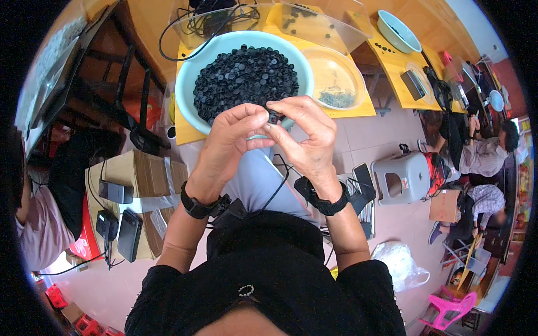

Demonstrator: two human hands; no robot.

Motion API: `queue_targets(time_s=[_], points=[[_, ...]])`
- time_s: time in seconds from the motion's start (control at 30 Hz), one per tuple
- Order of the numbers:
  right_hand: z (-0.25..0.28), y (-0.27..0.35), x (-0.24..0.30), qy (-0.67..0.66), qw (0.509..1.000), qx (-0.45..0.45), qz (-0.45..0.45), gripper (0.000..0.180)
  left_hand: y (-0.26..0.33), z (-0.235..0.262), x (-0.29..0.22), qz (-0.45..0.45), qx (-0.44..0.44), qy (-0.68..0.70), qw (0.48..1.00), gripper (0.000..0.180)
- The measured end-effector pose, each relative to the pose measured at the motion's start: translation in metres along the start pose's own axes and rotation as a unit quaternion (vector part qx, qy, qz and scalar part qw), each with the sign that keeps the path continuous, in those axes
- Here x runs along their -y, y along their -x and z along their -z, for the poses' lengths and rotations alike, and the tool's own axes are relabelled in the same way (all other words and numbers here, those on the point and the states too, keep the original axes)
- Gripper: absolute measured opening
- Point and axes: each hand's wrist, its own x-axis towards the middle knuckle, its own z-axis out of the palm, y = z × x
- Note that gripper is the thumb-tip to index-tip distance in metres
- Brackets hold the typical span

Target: Inspecting and handling small black plastic buckle components in a manufacturing workshop.

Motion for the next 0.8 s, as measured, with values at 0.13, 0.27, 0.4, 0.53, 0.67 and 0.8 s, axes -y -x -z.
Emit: queue_targets(time_s=[0.13,0.27,0.4,0.53,0.67,0.8], points=[[-0.001,0.000,-0.002,0.014,1.000,-0.007,0.022,0.028,-0.002,0.004,0.000,0.037,0.015,0.032,0.999,0.024],[-0.002,0.002,0.002,0.004,1.000,-0.003,-0.006,0.027,-0.002,0.006,0.003,0.042,0.036,0.014,0.998,0.026],[0.001,0.000,0.003,0.021,1.000,0.005,0.016,0.027,-0.003,0.006,0.003,0.051,0.040,0.020,0.998,0.026],[0.005,0.003,0.003,0.050,0.999,0.006,0.010,0.024,-0.003,0.001,0.006,0.048,0.025,0.026,0.998,0.022],[0.017,0.004,-0.003,0.088,0.994,-0.043,0.045,0.023,-0.003,0.001,0.012,-0.001,0.008,-0.014,1.000,0.027],[0.054,0.003,-0.007,0.124,0.987,-0.104,0.007,0.023,-0.021,0.026,0.013,-0.118,-0.126,-0.286,0.942,0.025]])
